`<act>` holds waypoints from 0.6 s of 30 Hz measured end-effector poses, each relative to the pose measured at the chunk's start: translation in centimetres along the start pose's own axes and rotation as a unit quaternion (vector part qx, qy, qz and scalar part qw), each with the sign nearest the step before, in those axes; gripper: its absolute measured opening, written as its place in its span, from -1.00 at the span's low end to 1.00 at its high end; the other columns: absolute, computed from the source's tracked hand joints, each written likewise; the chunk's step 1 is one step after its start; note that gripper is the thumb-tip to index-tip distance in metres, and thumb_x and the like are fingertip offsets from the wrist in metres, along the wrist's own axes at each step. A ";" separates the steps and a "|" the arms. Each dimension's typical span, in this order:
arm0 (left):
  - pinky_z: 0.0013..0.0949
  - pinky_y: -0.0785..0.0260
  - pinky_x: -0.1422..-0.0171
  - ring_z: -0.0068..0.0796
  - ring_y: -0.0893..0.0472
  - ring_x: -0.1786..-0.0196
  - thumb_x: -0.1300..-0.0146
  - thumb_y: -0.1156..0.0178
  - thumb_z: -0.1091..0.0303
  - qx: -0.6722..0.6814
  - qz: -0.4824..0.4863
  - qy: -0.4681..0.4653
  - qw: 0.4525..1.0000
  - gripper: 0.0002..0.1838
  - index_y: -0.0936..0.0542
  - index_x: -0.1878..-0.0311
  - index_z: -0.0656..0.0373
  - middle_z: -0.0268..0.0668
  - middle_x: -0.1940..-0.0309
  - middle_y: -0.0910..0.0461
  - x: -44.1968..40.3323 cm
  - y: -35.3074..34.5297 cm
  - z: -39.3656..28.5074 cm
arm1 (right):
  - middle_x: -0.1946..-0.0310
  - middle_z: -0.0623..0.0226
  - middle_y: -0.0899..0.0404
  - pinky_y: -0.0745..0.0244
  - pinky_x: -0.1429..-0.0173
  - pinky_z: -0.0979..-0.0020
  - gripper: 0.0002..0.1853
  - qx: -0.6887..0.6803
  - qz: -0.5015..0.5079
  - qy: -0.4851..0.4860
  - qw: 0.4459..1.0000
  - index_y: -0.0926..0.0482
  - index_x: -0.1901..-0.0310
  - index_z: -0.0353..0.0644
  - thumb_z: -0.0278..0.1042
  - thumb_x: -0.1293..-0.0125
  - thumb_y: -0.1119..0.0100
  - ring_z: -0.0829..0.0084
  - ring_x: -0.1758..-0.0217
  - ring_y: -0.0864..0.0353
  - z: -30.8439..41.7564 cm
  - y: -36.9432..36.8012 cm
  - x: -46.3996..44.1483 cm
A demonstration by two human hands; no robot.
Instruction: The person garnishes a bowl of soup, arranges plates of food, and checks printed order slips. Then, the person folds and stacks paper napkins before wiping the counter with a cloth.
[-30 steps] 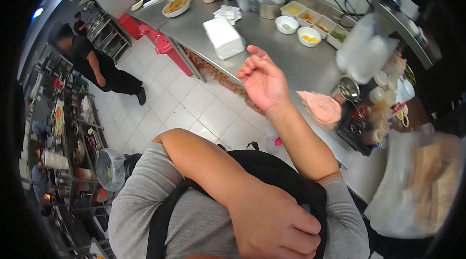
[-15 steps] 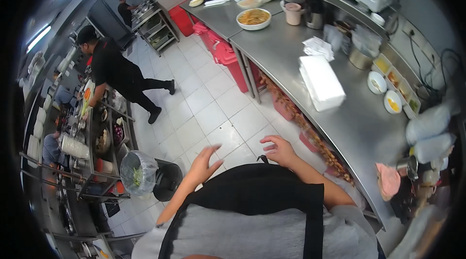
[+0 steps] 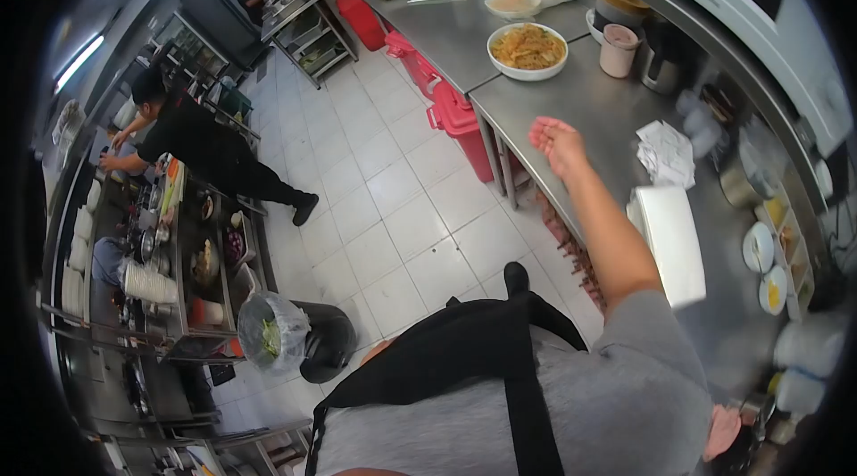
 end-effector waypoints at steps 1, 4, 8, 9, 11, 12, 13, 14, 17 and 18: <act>-0.18 -0.32 -0.22 -0.07 -0.47 -0.17 -0.20 -0.13 0.24 -0.003 -0.009 0.015 1.000 -0.45 -0.34 -0.29 0.04 -0.07 -0.09 -0.49 -0.7 0.8 -0.5 | 0.20 0.10 -0.54 -0.60 0.06 0.38 -0.76 -0.019 -0.022 -0.002 1.000 -0.43 0.01 -0.36 -0.45 -0.34 -0.01 0.34 0.20 -0.60 0.1 0.9 -3.8; -0.19 -0.32 -0.22 -0.07 -0.47 -0.17 -0.21 -0.12 0.23 -0.011 -0.027 0.052 0.998 -0.46 -0.36 -0.28 0.04 -0.07 -0.08 -0.49 -3.2 3.3 -2.7 | 0.03 -0.07 -0.44 -0.55 -0.12 0.24 -0.64 -0.031 -0.103 -0.050 0.993 -0.37 -0.05 -0.36 -0.36 -0.29 -0.12 0.14 0.00 -0.54 1.3 3.7 -12.9; -0.20 -0.32 -0.22 -0.08 -0.47 -0.17 -0.22 -0.11 0.22 -0.011 -0.034 0.083 0.996 -0.48 -0.37 -0.27 0.04 -0.06 -0.08 -0.50 -7.2 5.1 -4.3 | 0.02 -0.21 -0.42 -0.50 -0.19 0.13 -0.52 -0.055 -0.025 -0.125 0.990 -0.27 -0.13 -0.35 -0.27 -0.29 -0.14 -0.03 -0.05 -0.50 5.0 4.0 -18.6; -0.20 -0.32 -0.22 -0.08 -0.47 -0.17 -0.22 -0.10 0.22 -0.013 -0.035 0.084 0.996 -0.49 -0.38 -0.27 0.04 -0.06 -0.08 -0.50 -8.1 5.1 -4.1 | 0.03 -0.20 -0.43 -0.50 -0.20 0.14 -0.53 -0.040 -0.010 -0.136 0.990 -0.26 -0.13 -0.37 -0.28 -0.31 -0.12 -0.03 -0.05 -0.51 5.4 4.3 -19.2; -0.20 -0.32 -0.23 -0.09 -0.47 -0.18 -0.24 -0.09 0.21 -0.023 -0.031 0.068 0.997 -0.50 -0.39 -0.26 0.04 -0.06 -0.08 -0.50 -10.1 4.6 -2.4 | 0.04 -0.20 -0.45 -0.50 -0.21 0.14 -0.55 -0.010 0.019 -0.157 0.987 -0.25 -0.13 -0.39 -0.30 -0.33 -0.07 -0.03 -0.04 -0.53 5.9 4.8 -20.1; -0.21 -0.32 -0.23 -0.09 -0.47 -0.18 -0.24 -0.09 0.20 -0.022 -0.018 0.048 0.998 -0.51 -0.39 -0.26 0.04 -0.07 -0.08 -0.50 -10.8 4.8 -2.7 | 0.05 -0.19 -0.46 -0.50 -0.20 0.13 -0.57 -0.010 0.018 -0.142 0.990 -0.26 -0.12 -0.40 -0.32 -0.34 -0.04 -0.03 -0.03 -0.53 5.9 4.7 -20.1; -0.21 -0.32 -0.23 -0.09 -0.47 -0.18 -0.25 -0.09 0.20 -0.017 -0.014 0.029 0.999 -0.51 -0.39 -0.26 0.04 -0.07 -0.08 -0.50 -11.0 5.0 -3.0 | 0.06 -0.19 -0.47 -0.51 -0.19 0.12 -0.59 -0.010 0.015 -0.127 0.992 -0.26 -0.11 -0.41 -0.34 -0.34 -0.02 -0.02 -0.03 -0.54 5.8 4.4 -20.1; -0.21 -0.32 -0.22 -0.09 -0.47 -0.18 -0.25 -0.09 0.20 -0.011 -0.011 0.010 1.000 -0.51 -0.39 -0.26 0.04 -0.08 -0.08 -0.50 -11.3 5.2 -3.3 | 0.07 -0.18 -0.48 -0.52 -0.18 0.10 -0.61 -0.012 0.012 -0.109 0.994 -0.26 -0.10 -0.42 -0.37 -0.35 0.00 -0.02 -0.03 -0.55 5.5 4.2 -19.9; -0.22 -0.32 -0.22 -0.10 -0.47 -0.17 -0.25 -0.09 0.20 -0.002 0.006 -0.019 1.000 -0.51 -0.39 -0.25 0.03 -0.09 -0.09 -0.50 -12.3 7.6 -6.3 | 0.06 -0.18 -0.48 -0.55 -0.13 0.03 -0.67 -0.021 -0.044 -0.067 0.997 -0.29 -0.05 -0.45 -0.44 -0.32 0.03 0.02 0.00 -0.57 4.1 2.2 -17.6; -0.22 -0.33 -0.22 -0.10 -0.48 -0.17 -0.25 -0.09 0.20 -0.008 0.034 -0.011 0.999 -0.51 -0.40 -0.25 0.02 -0.09 -0.09 -0.50 -14.3 6.8 -2.7 | 0.06 -0.16 -0.48 -0.56 -0.09 0.00 -0.68 -0.041 -0.061 -0.046 0.996 -0.27 -0.04 -0.44 -0.46 -0.31 0.02 0.02 0.03 -0.58 2.5 2.3 -17.3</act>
Point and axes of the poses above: each hand's wrist, its own x-axis away from the middle knuckle, its own y-axis out of the back of the hand, z = x × y, the point moved 1 cm from there along -x, towards the middle knuckle
